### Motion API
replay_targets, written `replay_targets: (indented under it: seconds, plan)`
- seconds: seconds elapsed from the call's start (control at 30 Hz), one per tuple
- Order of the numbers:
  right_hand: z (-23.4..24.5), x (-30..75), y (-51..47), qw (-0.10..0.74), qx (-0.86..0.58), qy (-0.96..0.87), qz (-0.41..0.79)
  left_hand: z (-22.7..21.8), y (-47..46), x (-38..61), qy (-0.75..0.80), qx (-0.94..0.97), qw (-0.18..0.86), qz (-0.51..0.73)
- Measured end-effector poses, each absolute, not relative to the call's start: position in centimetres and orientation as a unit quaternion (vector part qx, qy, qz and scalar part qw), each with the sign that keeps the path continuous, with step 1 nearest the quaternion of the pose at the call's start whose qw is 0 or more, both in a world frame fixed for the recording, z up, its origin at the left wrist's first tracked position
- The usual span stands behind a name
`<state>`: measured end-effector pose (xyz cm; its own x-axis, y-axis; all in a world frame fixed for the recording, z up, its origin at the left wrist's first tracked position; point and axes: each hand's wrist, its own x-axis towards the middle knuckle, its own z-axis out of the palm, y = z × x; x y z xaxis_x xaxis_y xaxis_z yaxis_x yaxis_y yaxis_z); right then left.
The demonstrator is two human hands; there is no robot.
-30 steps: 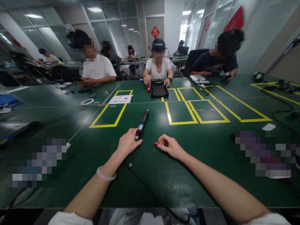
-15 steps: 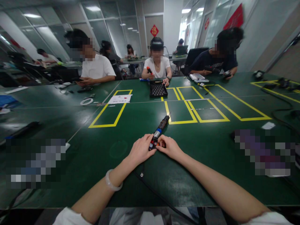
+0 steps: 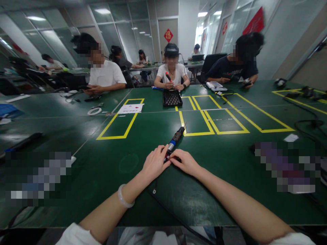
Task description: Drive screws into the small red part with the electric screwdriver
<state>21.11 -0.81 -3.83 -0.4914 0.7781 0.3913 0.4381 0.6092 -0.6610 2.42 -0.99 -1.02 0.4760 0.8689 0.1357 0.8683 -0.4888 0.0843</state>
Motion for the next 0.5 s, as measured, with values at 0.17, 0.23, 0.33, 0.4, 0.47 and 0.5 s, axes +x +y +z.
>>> replay_targets:
  seconds: [0.17,0.23,0.33,0.4,0.47,0.5]
  plan:
    - [-3.4,21.3,-1.0,0.335,-0.373,-0.825,0.261,-0.6,0.0,1.3,0.506,0.859,0.012,0.074]
    - [-3.4,21.4,-1.0,0.329,-0.381,-0.824,0.261,-0.5,0.5,0.2,0.514,0.854,0.009,0.079]
    - [-3.5,21.6,-0.9,0.325,-0.383,-0.825,0.258,-0.6,1.8,-2.1,0.541,0.837,-0.001,0.081]
    - [-3.6,21.6,-0.9,0.322,-0.381,-0.829,0.254,-0.6,3.0,-4.2,0.574,0.816,-0.004,0.074]
    - [-3.6,21.7,-0.9,0.318,-0.381,-0.831,0.251,-0.6,4.2,-6.6,0.61,0.79,-0.003,0.062]
    - [-3.6,21.7,-0.9,0.316,-0.382,-0.831,0.251,-0.6,4.9,-7.9,0.628,0.776,0.0,0.057]
